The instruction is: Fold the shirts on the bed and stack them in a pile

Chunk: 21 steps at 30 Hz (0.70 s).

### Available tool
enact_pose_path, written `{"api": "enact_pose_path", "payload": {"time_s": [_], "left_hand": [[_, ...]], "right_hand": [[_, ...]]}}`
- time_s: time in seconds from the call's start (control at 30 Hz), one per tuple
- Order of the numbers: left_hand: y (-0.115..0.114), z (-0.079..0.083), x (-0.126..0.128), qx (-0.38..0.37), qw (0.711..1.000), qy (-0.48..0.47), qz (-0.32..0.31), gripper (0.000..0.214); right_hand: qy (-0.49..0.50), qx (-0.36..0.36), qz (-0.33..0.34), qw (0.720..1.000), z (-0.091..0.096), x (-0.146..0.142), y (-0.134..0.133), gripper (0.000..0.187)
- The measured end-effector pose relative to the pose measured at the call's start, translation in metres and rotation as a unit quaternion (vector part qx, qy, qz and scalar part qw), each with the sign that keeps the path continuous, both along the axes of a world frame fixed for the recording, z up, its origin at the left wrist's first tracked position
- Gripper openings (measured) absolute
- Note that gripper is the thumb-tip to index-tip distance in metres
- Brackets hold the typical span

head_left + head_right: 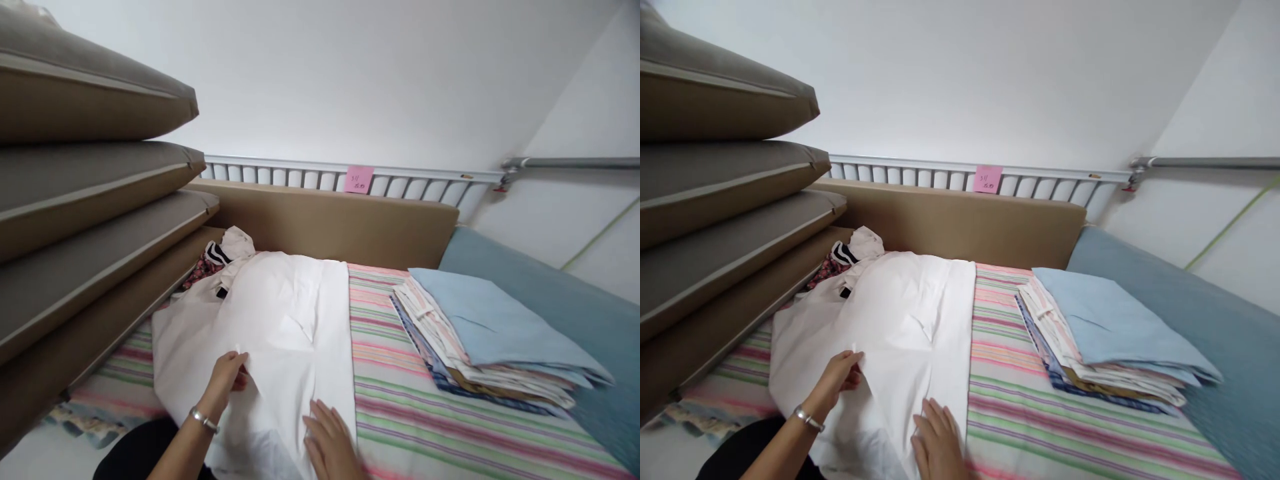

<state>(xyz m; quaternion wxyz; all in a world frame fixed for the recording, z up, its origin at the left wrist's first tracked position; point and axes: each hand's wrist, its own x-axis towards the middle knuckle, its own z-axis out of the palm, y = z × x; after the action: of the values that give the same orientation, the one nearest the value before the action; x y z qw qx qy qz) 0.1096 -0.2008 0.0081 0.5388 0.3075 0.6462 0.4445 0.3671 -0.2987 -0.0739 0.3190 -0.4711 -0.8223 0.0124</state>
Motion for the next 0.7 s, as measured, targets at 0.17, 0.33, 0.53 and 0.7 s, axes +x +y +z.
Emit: {"api": "enact_pose_path", "payload": {"time_s": [0.17, 0.33, 0.53, 0.7], "left_hand": [[0.018, 0.044, 0.044, 0.055, 0.996, -0.035, -0.055, 0.020], [0.055, 0.059, 0.142, 0.107, 0.982, 0.028, -0.154, 0.019], [0.085, 0.034, 0.197, 0.205, 0.941, 0.169, -0.209, 0.016], [0.109, 0.022, 0.136, 0.217, 0.938, 0.238, -0.130, 0.031]], "right_hand": [[0.197, -0.202, -0.033, 0.959, 0.013, -0.006, -0.006, 0.038], [0.368, -0.339, -0.130, 0.856, 0.039, -0.006, -0.005, 0.056], [0.386, -0.389, -0.174, 0.818, 0.017, 0.008, 0.009, 0.048], [0.385, -0.418, -0.188, 0.801, -0.011, 0.015, 0.014, 0.052]]}}
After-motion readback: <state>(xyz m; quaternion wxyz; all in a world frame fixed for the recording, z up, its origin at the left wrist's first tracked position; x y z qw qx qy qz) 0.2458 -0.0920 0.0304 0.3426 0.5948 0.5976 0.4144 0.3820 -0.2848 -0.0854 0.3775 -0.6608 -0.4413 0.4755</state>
